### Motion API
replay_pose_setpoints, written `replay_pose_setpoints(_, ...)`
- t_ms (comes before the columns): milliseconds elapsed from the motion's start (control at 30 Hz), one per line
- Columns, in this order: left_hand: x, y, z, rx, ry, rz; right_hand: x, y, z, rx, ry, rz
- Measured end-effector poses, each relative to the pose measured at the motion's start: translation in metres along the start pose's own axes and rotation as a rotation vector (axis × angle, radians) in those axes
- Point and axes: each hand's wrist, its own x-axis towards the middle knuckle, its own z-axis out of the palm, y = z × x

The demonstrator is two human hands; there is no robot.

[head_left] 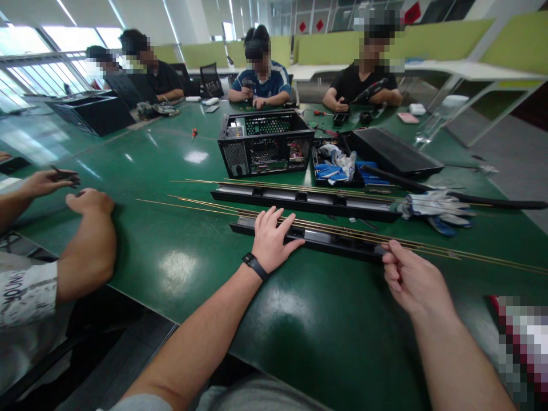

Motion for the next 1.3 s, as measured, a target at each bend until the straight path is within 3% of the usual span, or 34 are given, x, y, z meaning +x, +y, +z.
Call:
replay_pose_setpoints(167, 0.000, 0.000, 0.001, -0.002, 0.006, -0.004, -0.003, 0.000, 0.003, 0.007, -0.010, 0.004)
replay_pose_setpoints(400, -0.001, 0.000, 0.000, -0.002, -0.005, -0.008, -0.003, -0.006, 0.003, 0.002, 0.087, 0.042)
replay_pose_setpoints(1067, 0.000, 0.001, -0.003, -0.005, -0.018, -0.014, 0.006, -0.004, -0.011, 0.046, 0.013, -0.002)
replay_pose_setpoints(1300, 0.000, 0.001, -0.002, -0.006, -0.014, -0.010, 0.004, -0.011, -0.014, 0.068, 0.028, 0.044)
